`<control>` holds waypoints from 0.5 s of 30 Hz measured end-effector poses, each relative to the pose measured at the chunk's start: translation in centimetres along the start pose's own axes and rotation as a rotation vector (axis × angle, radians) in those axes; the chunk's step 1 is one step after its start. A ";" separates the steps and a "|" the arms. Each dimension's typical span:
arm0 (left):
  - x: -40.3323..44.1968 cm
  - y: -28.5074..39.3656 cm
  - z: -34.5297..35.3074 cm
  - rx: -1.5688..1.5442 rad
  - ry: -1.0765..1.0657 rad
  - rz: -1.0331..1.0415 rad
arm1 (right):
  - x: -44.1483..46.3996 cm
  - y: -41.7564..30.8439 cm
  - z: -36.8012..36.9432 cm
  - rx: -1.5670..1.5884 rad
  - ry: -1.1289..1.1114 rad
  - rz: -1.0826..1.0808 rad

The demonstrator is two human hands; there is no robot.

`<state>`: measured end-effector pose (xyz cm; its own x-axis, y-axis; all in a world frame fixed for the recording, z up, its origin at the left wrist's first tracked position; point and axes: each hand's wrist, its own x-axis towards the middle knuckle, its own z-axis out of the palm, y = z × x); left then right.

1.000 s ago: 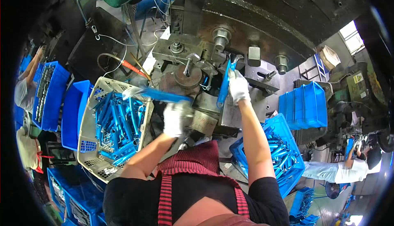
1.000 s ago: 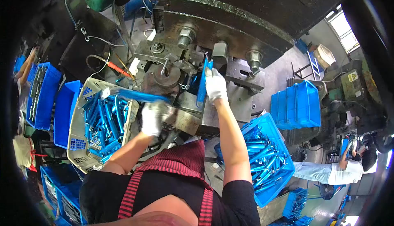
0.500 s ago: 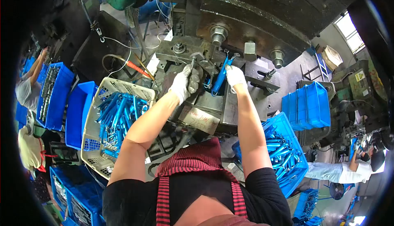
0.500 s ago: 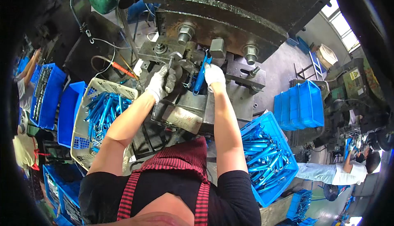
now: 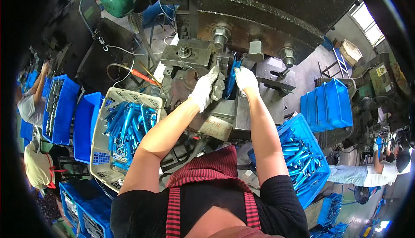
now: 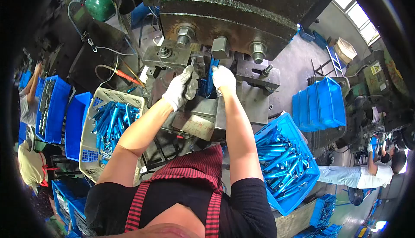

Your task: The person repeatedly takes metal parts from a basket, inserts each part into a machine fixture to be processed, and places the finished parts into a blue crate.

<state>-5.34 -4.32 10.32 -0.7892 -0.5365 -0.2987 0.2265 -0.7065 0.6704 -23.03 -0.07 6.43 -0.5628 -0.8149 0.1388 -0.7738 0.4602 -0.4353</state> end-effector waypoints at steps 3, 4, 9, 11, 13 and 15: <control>0.1 -0.4 1.1 -0.019 -0.080 -0.060 | 0.4 -0.1 0.0 -0.118 -0.071 0.067; 0.5 -1.0 1.6 -0.050 -0.089 -0.099 | 0.0 0.0 -0.4 0.039 -0.022 0.101; 2.2 -6.2 5.4 0.088 0.005 -0.167 | -7.7 3.4 -3.9 0.320 0.106 0.132; 4.3 -10.0 5.2 0.009 0.005 -0.325 | -12.3 6.7 -5.1 0.257 0.083 0.198; 6.0 -13.7 4.9 -0.069 0.074 -0.286 | -17.0 10.8 -6.1 0.110 -0.036 0.296; 6.0 -14.1 5.4 -0.081 0.127 -0.248 | -21.9 15.5 -6.8 -0.028 -0.273 0.415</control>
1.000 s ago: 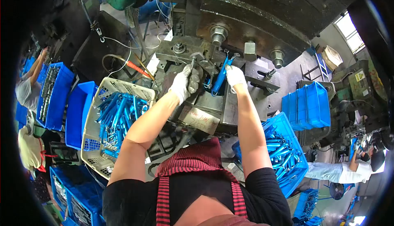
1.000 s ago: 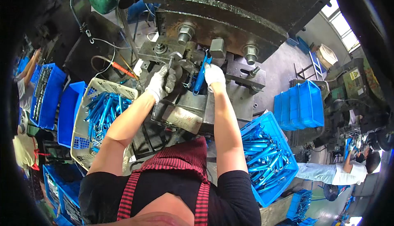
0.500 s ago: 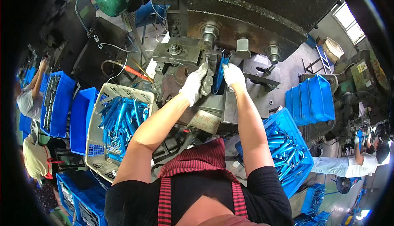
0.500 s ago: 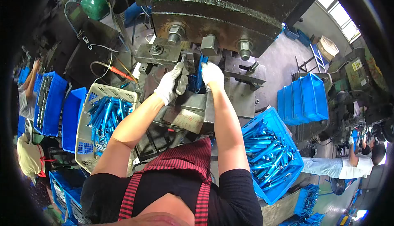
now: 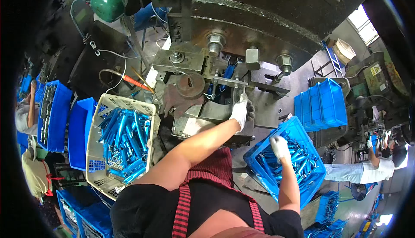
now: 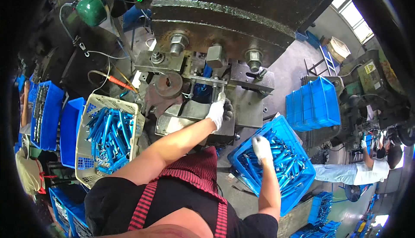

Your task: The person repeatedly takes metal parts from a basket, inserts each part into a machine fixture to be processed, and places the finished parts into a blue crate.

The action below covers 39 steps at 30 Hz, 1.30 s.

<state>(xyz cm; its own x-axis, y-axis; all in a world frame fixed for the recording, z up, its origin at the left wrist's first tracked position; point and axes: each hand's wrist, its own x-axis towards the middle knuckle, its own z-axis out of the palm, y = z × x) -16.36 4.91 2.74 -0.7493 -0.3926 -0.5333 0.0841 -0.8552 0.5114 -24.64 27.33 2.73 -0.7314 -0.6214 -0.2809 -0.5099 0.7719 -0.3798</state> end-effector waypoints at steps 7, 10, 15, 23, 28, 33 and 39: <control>0.0 -0.2 0.1 0.022 0.050 0.058 | -3.9 12.2 6.7 -0.257 -0.686 0.283; -0.1 -0.5 -0.1 -0.015 0.037 0.064 | -4.5 10.5 7.0 -0.323 -0.572 0.324; -0.7 0.1 0.2 0.003 0.031 0.055 | -5.5 8.8 7.1 -0.349 -0.413 0.278; -0.2 0.1 0.1 -0.071 0.000 -0.034 | -6.4 10.9 -2.3 0.462 0.194 0.278; 0.4 1.2 -0.2 -0.060 -0.075 -0.126 | -5.7 -1.2 -6.7 0.964 0.189 0.167; -4.6 6.3 -1.3 -0.227 -0.307 0.227 | -3.8 -7.0 -6.6 1.297 0.212 0.004; -1.0 3.8 -8.3 -0.127 -0.158 -0.006 | -2.5 -11.6 -5.3 0.424 0.607 -0.421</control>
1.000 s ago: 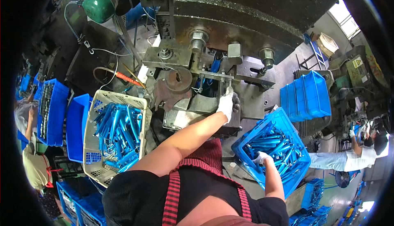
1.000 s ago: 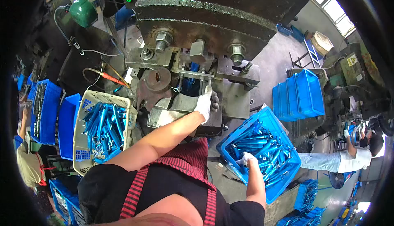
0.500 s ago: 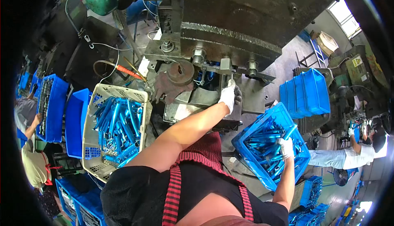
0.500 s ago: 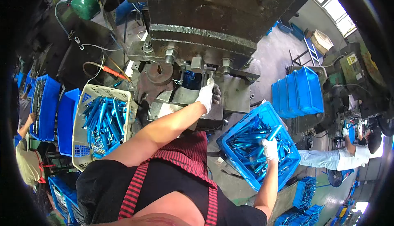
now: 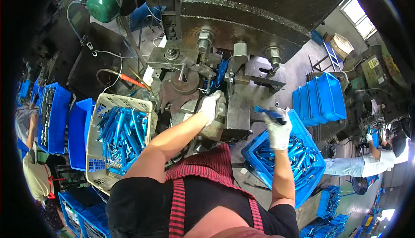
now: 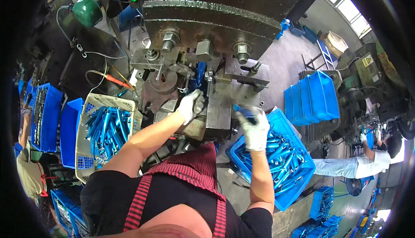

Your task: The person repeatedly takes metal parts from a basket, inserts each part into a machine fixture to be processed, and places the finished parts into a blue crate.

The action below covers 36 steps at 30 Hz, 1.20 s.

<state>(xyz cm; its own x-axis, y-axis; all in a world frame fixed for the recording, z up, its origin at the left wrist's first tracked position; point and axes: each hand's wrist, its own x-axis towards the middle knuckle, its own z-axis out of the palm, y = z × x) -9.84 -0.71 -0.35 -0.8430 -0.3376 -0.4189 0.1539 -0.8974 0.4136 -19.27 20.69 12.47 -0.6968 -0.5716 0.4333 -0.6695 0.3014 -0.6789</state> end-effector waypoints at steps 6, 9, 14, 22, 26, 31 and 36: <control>8.5 0.7 1.8 -0.405 0.144 -0.028 | -1.0 -0.7 2.9 0.049 -0.064 0.022; 11.7 -1.0 -2.0 -0.591 -0.012 0.016 | -2.3 0.1 2.1 0.578 -0.208 0.183; 10.2 1.8 1.1 -0.748 0.129 -0.039 | -4.4 -2.6 0.3 1.308 -0.340 0.775; 11.8 0.2 1.0 -0.772 0.027 0.149 | -5.5 -1.1 1.6 0.913 -0.113 0.670; 8.2 0.2 1.4 -0.609 0.107 0.159 | -3.7 -1.0 2.0 0.871 -0.159 0.812; 0.1 -1.6 -0.9 -0.611 -0.324 -0.284 | -0.1 2.0 6.8 0.709 -0.160 0.692; -14.7 3.0 -5.8 -0.532 -0.025 0.042 | 4.3 -0.5 11.7 0.536 -0.281 0.234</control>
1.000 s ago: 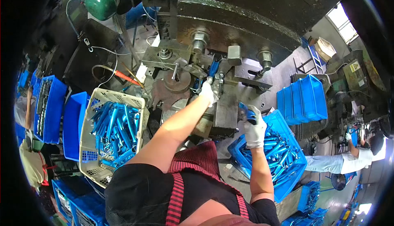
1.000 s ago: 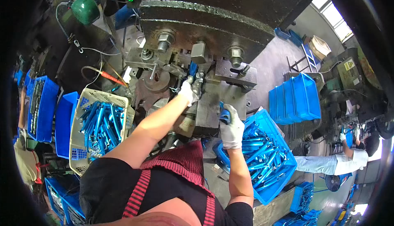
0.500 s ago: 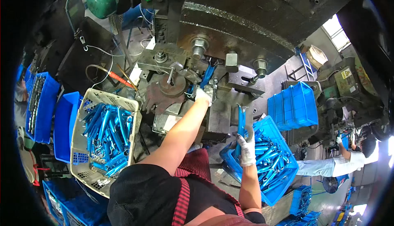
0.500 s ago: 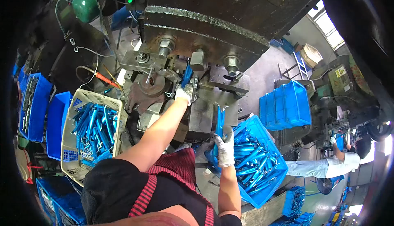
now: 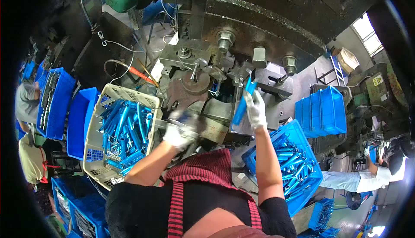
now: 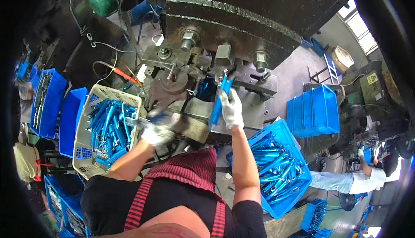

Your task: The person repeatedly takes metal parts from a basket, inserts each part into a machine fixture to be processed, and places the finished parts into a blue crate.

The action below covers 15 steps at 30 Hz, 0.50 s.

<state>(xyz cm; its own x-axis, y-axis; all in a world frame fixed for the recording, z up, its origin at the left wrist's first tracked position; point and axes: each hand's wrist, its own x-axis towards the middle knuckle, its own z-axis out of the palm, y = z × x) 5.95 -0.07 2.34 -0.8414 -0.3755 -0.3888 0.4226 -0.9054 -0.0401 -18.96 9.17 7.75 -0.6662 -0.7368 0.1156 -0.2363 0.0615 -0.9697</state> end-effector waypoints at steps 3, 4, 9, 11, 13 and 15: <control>-7.6 5.7 -1.1 -0.373 -0.044 0.327 | 3.2 1.7 1.7 -0.209 0.011 -0.097; -8.8 5.6 -0.7 -0.305 -0.002 0.440 | 4.0 1.5 2.1 -0.256 0.016 -0.100; -4.7 4.2 2.4 0.337 -0.010 0.204 | 7.3 2.8 3.5 -0.402 0.020 -0.084; -0.2 4.7 5.3 0.459 -0.029 0.156 | 7.9 3.2 3.7 -0.487 0.050 -0.153; 2.8 5.2 7.8 0.623 -0.065 0.077 | 8.3 3.7 3.9 -0.504 0.027 -0.145; 6.0 5.9 8.7 0.608 -0.125 -0.002 | 8.1 2.8 3.9 -0.563 0.007 -0.106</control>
<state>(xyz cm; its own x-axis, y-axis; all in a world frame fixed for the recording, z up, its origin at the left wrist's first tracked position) 0.42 -9.39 7.81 -0.8904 -0.3612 -0.2772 0.1845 -0.8429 0.5055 -22.29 0.74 5.13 -0.6224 -0.7543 0.2089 -0.6410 0.3380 -0.6891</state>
